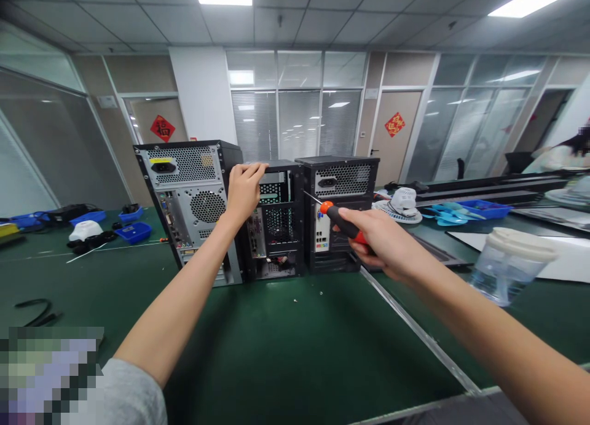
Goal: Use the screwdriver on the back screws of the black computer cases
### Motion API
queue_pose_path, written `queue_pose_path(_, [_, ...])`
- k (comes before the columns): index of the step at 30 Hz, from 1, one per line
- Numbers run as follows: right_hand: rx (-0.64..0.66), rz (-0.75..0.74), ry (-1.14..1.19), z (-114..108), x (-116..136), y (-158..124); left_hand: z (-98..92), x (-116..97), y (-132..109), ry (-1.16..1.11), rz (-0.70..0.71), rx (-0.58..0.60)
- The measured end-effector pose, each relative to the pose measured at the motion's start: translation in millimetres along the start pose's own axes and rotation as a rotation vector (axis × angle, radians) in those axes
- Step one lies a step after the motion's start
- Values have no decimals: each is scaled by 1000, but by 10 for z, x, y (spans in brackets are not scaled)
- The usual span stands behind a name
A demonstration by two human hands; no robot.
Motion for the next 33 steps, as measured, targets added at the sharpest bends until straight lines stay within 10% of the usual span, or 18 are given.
queue_pose_path(33, [283,135,387,343,-60,-46,-4,-14,2,1,0,-2])
Point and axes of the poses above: each hand's wrist, its own y-axis towards the middle knuckle, its own z-axis out of the palm, x = y × z, the point moved 9 cm from there along y, towards the middle knuckle, and after that the axes turned 8 degrees about z, right-handed, at the moved point
